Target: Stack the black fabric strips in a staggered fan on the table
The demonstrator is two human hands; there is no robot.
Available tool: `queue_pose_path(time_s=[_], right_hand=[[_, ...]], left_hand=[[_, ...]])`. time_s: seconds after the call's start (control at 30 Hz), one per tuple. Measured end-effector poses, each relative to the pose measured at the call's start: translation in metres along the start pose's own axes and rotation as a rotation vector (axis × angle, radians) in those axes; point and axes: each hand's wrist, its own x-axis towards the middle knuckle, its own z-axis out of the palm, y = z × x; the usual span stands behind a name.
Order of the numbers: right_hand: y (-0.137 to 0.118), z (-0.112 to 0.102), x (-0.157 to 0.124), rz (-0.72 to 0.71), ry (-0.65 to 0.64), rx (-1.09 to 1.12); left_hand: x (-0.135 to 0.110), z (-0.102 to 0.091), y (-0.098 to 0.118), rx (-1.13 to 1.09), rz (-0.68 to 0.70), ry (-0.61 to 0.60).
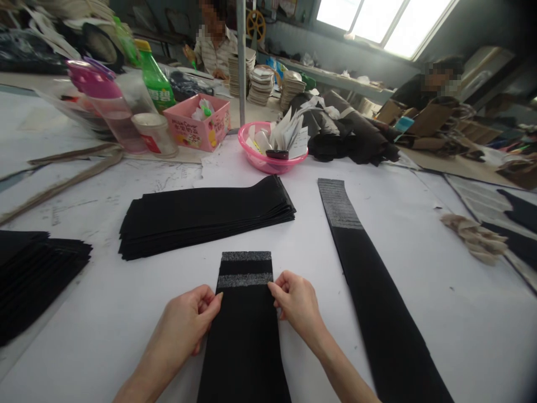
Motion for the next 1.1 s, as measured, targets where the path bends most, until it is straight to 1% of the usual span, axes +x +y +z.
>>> queue_pose_path(time_s=[0.2,0.4,0.57,0.73,1.1], right_hand=[[-0.0039,-0.0010,0.0001,0.020,-0.028,0.012],[-0.0001,0.0004,0.0028,-0.008,-0.021,-0.037],[0.0010,0.0013,0.0031,0.020,-0.036,-0.047],[-0.0013,-0.0001,0.0022,0.013,-0.033,-0.055],[-0.0055,-0.0040,0.0012,0.027,-0.049,-0.066]], left_hand=[[0.0002,0.0006,-0.0014,0.001,0.018,0.013],[0.0014,0.0014,-0.0040,-0.019,0.037,0.029],[0.0017,0.0026,-0.0063,-0.027,0.023,0.025],[0.0016,0.0028,-0.0060,-0.031,0.017,0.024],[-0.0029,0.0024,-0.0012,0.091,0.025,0.057]])
